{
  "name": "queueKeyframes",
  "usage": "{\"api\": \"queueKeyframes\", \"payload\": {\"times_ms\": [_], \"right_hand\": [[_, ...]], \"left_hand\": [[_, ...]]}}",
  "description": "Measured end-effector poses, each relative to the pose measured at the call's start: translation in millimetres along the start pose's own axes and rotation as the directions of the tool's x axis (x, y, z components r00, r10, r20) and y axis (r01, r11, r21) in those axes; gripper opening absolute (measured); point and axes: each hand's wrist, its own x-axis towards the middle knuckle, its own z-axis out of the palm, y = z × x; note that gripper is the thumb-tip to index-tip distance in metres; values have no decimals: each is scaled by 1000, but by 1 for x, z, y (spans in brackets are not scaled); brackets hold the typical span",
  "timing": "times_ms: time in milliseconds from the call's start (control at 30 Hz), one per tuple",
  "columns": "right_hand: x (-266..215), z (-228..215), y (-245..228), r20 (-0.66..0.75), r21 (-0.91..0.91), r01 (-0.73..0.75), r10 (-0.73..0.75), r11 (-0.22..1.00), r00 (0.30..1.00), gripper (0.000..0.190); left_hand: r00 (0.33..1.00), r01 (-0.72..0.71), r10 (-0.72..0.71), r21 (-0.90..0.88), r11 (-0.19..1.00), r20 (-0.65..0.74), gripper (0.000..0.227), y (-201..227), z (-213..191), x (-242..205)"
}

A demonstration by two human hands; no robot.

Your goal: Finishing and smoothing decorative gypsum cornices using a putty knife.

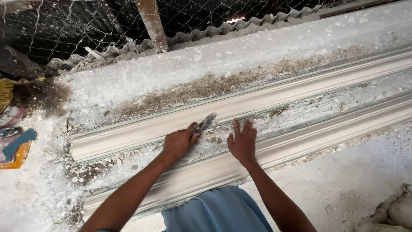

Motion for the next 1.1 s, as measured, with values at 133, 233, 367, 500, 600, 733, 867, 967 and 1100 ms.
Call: {"api": "queueKeyframes", "payload": {"times_ms": [133,233,367,500,600,733,867,967,1100], "right_hand": [[-3,-4,-1,-12,3,13,-13,1000,1000,66],[-3,-4,0,-13,12,13,-12,1000,1000,68],[-1,-4,-2,-5,12,-4,4,1000,1000,69],[-3,1,3,-35,15,11,-10,1000,999,69],[-2,4,5,-64,34,19,-17,999,998,68],[-3,7,4,-127,32,36,-31,999,991,66],[-1,7,8,-196,87,152,-133,984,972,56],[-7,5,5,-278,30,341,-320,939,906,49],[-8,11,9,-249,52,375,-351,926,902,28]], "left_hand": [[1000,-2,1,-16,1000,-17,48,6,8,-1],[1000,30,-30,-1,1000,2,49,-10,3,-9],[1000,-1,1,17,1000,-23,48,8,13,7],[997,13,-17,-48,999,-73,49,12,33,6],[984,36,-53,-101,994,-170,47,-2,39,-27],[847,18,-24,-15,1000,-531,38,-31,76,-84],[766,-62,-10,-90,994,-643,46,-50,123,-110],[653,-90,51,-10,996,-756,45,-40,120,-116],[582,-84,141,114,990,-801,43,-50,130,-107]]}}
